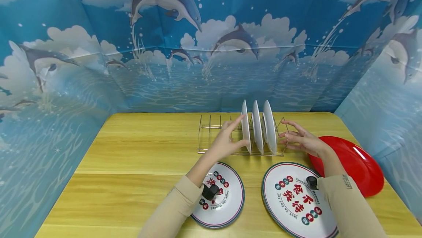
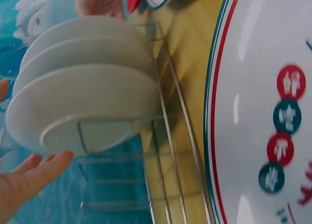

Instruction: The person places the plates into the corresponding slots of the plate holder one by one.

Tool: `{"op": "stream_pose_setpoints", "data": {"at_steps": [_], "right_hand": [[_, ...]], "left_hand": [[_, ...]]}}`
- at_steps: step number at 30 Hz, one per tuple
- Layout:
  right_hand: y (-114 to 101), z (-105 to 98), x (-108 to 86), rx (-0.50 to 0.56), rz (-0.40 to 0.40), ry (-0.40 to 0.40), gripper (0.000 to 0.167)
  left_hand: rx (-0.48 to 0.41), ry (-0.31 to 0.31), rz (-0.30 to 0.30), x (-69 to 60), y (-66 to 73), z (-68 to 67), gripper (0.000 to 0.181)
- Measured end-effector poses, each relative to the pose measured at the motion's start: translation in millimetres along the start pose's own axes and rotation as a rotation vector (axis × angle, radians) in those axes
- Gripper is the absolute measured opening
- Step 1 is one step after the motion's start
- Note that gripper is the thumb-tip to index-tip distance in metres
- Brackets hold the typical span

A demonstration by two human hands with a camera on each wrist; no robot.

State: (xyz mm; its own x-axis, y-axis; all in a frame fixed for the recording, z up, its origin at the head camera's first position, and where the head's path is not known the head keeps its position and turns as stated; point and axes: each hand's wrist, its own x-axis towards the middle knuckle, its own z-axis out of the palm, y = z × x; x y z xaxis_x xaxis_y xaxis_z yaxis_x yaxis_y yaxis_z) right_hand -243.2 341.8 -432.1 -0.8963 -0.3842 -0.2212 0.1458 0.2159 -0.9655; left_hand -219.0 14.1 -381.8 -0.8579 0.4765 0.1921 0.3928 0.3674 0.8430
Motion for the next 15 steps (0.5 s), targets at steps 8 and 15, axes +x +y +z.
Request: {"op": "stream_pose_setpoints", "data": {"at_steps": [8, 15], "right_hand": [[-1, 1, -0.7, -0.008, -0.004, -0.004, 0.058], [-2, 2, -0.3, -0.017, 0.003, 0.007, 0.059]], "left_hand": [[-0.057, 0.020, 0.022, -31.7, -20.3, -37.2, 0.075], [-0.122, -0.029, -0.026, -71.5, -28.1, -67.2, 0.074]]}}
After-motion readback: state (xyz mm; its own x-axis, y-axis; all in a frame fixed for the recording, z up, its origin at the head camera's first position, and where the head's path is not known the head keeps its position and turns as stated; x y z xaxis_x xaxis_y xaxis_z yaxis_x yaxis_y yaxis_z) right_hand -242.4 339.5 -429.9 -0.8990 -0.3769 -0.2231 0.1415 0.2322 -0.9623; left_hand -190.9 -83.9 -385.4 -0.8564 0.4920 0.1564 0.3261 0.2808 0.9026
